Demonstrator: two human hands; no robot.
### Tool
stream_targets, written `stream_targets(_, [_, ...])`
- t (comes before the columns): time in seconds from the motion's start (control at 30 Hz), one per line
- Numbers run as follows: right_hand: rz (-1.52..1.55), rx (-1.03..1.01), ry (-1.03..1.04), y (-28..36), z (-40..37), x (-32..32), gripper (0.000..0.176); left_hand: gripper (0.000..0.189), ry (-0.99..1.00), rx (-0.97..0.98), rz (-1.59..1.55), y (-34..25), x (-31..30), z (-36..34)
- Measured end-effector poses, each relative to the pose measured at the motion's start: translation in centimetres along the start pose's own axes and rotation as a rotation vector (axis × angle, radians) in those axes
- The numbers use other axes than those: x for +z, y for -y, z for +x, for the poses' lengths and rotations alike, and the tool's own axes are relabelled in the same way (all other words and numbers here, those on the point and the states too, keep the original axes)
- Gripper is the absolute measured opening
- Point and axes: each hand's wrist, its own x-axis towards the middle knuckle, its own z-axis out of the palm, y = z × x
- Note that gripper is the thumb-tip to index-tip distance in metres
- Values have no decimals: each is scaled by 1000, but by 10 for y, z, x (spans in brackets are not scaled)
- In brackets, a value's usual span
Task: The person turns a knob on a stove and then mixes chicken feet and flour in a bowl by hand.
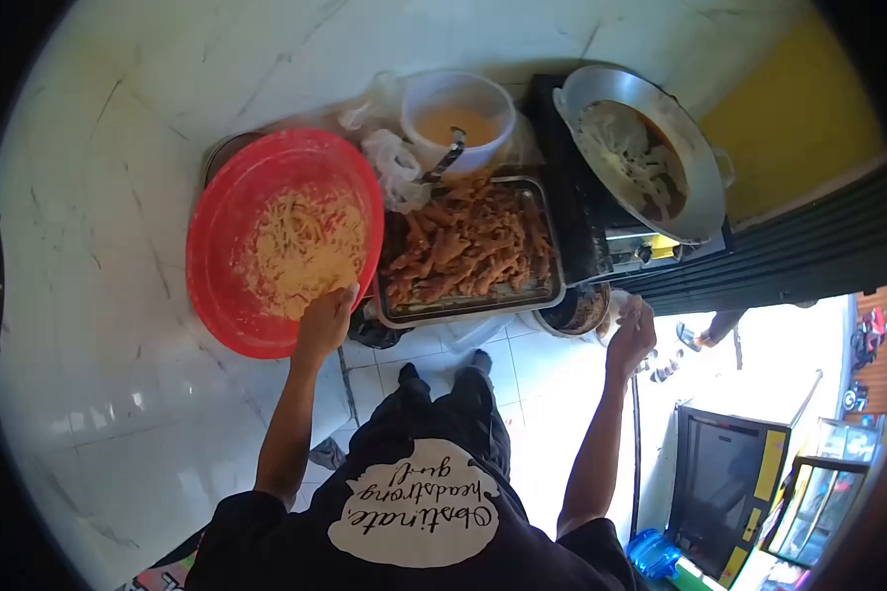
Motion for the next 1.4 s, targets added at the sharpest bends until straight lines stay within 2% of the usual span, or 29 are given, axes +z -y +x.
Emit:
stream_targets(0.07, [-74,-100,-29,-11,17,7,15,59,-98,5,26,5,1,10])
stream_targets(0.1, [-97,-35,9,-37,24,-22,15,59,-48,-41,67,-12,13,-20])
stream_targets(0.17, [-283,-191,77,-69,66,-24,14,58,-220,-72,43,-30,20,-11])
stream_targets(0.2, [-467,-263,113,-86,91,-23,15,62,-257,-104,30,-44,20,-6])
stream_targets(0.23, [-467,-264,110,-99,104,-24,15,62,-258,-100,29,-46,26,-2])
stream_targets(0.33, [-685,-320,384,-139,146,-20,17,68,-348,-231,108,-46,36,8])
stream_targets(0.4, [-664,-308,388,-161,165,-12,18,69,-370,-253,138,-47,38,12])
stream_targets(0.43, [-651,-289,393,-156,166,-8,20,69,-381,-272,169,-46,40,11])
stream_targets(0.47, [-607,-157,415,-149,170,-6,23,69,-379,-279,170,-47,41,11])
stream_targets(0.5, [-606,-160,420,-154,175,-4,23,70,-401,-261,157,-49,41,11])
stream_targets(0.57, [-480,-328,442,-165,183,0,22,71,-423,-251,148,-47,41,13])
stream_targets(0.63, [-478,-308,452,-163,182,1,19,72,-520,-196,189,-44,46,14])
stream_targets(0.7, [-502,-299,430,-172,184,2,17,71,-513,-215,181,-49,46,13])
stream_targets(0.73, [-530,-367,453,-176,186,2,15,71,-506,-227,178,-52,44,13])
stream_targets(0.87, [-587,-431,524,-180,191,2,15,72,-525,-240,180,-43,47,14])
stream_targets(0.97, [-544,-343,518,-162,191,-1,13,71,-545,-216,186,-42,48,15])
stream_targets(1.17, [-619,-434,662,-164,202,-4,11,66,-469,-262,199,-48,45,14])
stream_targets(1.3, [-677,-407,667,-164,201,-4,10,66,-558,-198,188,-44,50,15])
stream_targets(1.37, [-719,-552,622,-168,200,-3,9,68,-590,-190,187,-43,51,16])
stream_targets(1.4, [-720,-548,622,-169,199,-3,9,68,-588,-192,207,-41,51,17])
